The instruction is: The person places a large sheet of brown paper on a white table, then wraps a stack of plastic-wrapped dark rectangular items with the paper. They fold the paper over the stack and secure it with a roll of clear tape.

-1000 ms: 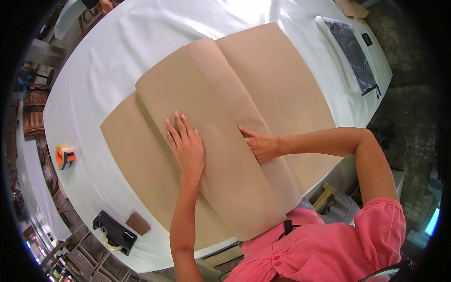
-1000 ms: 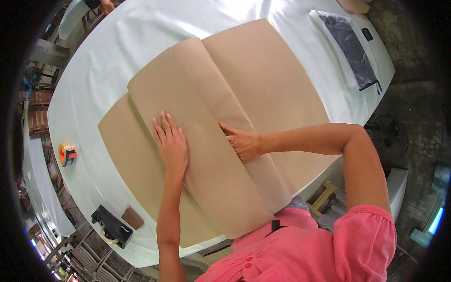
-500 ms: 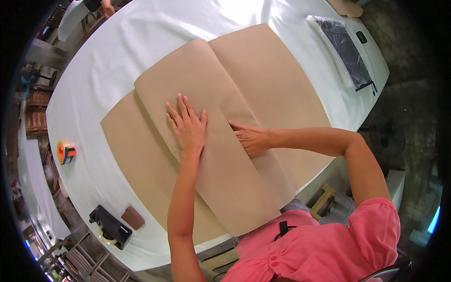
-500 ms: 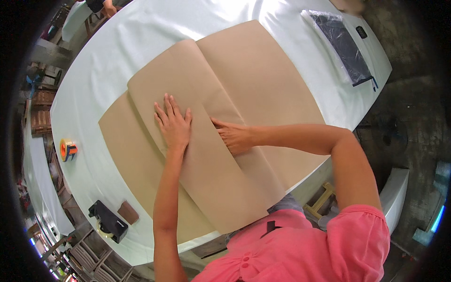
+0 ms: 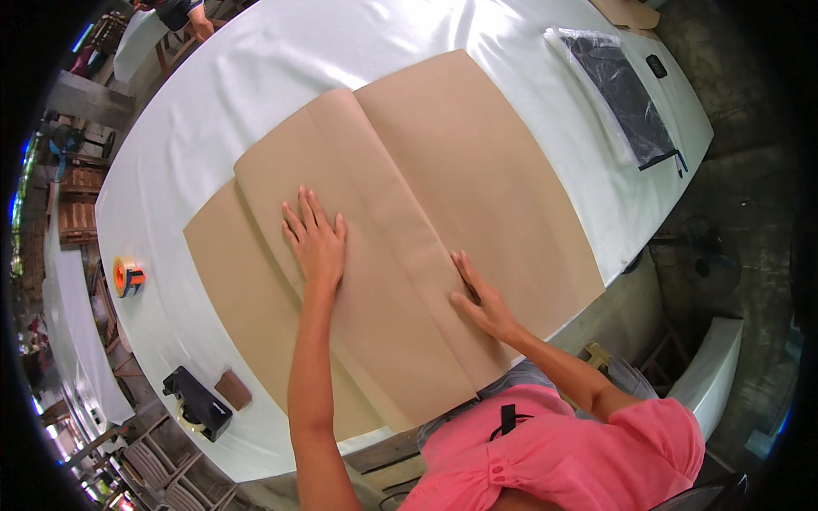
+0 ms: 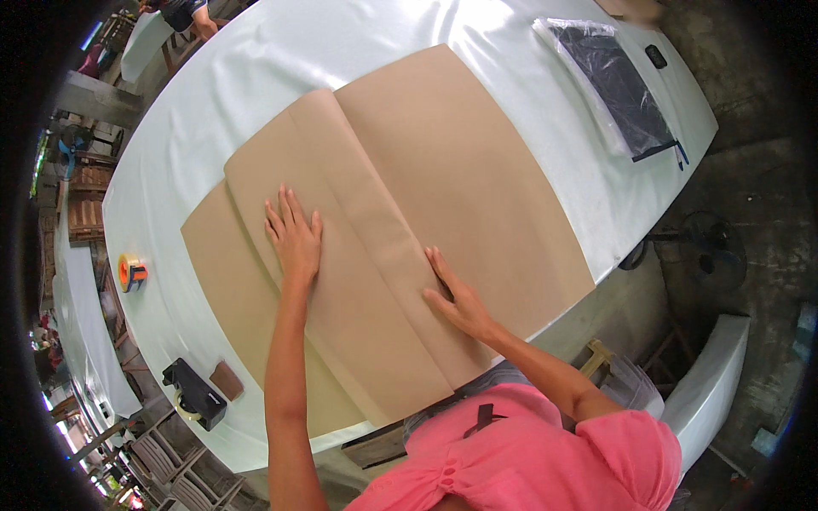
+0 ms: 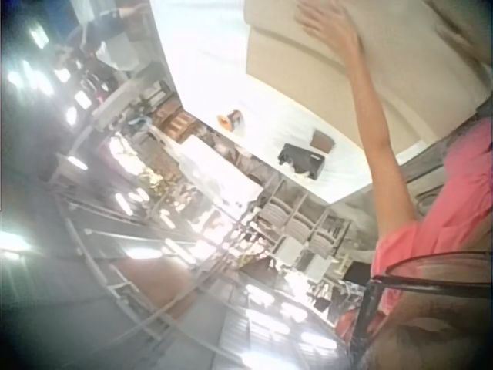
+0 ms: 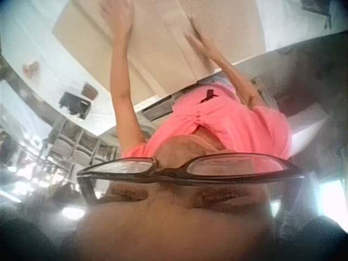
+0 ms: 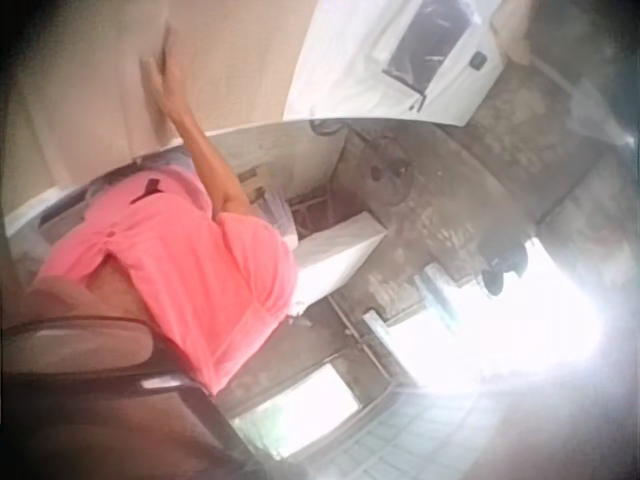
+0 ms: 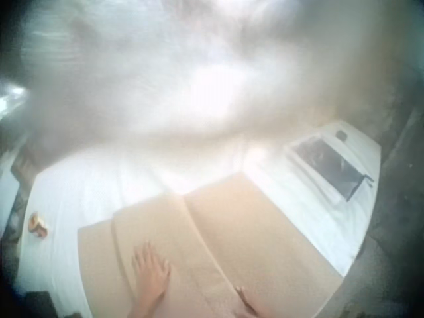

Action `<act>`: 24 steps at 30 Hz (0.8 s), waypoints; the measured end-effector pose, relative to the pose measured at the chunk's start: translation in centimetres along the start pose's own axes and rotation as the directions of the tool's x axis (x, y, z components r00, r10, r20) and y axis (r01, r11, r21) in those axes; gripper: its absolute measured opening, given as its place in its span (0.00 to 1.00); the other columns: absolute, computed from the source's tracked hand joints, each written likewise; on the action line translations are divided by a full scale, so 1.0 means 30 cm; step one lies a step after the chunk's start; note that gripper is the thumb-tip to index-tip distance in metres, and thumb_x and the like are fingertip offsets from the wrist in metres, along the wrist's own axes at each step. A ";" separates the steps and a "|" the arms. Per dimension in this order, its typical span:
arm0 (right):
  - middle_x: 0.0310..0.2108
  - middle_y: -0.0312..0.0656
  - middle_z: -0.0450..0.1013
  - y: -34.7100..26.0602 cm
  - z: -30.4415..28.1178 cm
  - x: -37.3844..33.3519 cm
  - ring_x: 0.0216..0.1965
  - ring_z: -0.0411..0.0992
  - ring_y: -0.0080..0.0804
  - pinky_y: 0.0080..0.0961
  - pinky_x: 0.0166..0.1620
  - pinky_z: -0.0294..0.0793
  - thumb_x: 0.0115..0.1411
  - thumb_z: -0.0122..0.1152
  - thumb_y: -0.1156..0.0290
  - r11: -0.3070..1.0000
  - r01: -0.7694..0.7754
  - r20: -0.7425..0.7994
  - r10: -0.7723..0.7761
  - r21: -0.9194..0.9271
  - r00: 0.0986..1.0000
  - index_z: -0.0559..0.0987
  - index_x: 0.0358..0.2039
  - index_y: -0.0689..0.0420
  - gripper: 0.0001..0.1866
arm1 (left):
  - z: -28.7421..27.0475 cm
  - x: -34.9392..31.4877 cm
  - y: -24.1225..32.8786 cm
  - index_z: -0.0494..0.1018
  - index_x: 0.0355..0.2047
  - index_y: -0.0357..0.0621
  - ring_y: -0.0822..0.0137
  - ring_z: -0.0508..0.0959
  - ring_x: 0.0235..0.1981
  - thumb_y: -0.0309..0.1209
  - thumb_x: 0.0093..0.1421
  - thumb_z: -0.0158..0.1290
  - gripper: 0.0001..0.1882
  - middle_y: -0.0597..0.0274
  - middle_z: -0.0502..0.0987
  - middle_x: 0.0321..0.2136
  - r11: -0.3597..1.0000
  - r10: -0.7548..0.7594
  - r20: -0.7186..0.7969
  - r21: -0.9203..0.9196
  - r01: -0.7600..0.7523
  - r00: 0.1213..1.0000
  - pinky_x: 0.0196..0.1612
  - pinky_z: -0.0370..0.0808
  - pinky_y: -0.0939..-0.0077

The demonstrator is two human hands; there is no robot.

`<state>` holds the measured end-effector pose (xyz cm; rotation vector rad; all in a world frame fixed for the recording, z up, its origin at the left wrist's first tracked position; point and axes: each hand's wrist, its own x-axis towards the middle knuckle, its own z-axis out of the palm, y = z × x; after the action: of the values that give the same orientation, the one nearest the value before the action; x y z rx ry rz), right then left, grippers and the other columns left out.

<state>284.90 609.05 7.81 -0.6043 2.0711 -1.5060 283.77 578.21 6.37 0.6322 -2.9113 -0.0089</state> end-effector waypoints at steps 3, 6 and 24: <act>0.65 0.44 0.51 -0.009 0.031 0.191 0.65 0.51 0.35 0.26 0.64 0.50 0.64 0.48 0.71 0.997 0.029 -0.044 -0.026 0.074 0.999 0.48 0.65 0.60 0.33 | -0.001 0.000 0.009 0.50 0.63 0.39 0.45 0.45 0.66 0.44 0.62 0.42 0.34 0.58 0.47 0.66 1.000 0.012 -0.003 -0.008 -0.012 1.000 0.64 0.47 0.49; 0.64 0.44 0.54 -0.004 0.056 0.448 0.65 0.53 0.34 0.25 0.63 0.50 0.64 0.47 0.71 0.983 0.126 -0.092 -0.114 0.136 0.989 0.51 0.64 0.60 0.30 | 0.002 -0.007 0.004 0.51 0.63 0.38 0.46 0.46 0.66 0.43 0.62 0.42 0.34 0.58 0.47 0.66 1.000 0.015 0.000 0.004 -0.015 1.000 0.64 0.47 0.49; 0.65 0.53 0.47 -0.142 0.324 0.479 0.67 0.44 0.45 0.41 0.67 0.42 0.65 0.43 0.66 0.493 0.420 0.255 -0.368 -0.762 0.894 0.55 0.62 0.65 0.28 | 0.002 -0.034 -0.054 0.54 0.62 0.37 0.48 0.47 0.66 0.45 0.62 0.42 0.33 0.54 0.50 0.65 0.957 -0.066 -0.076 -0.286 0.042 0.995 0.65 0.44 0.49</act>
<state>280.17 591.84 7.37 -1.5418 2.6420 -0.5843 285.35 577.16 6.09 0.6432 -2.7357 -0.3906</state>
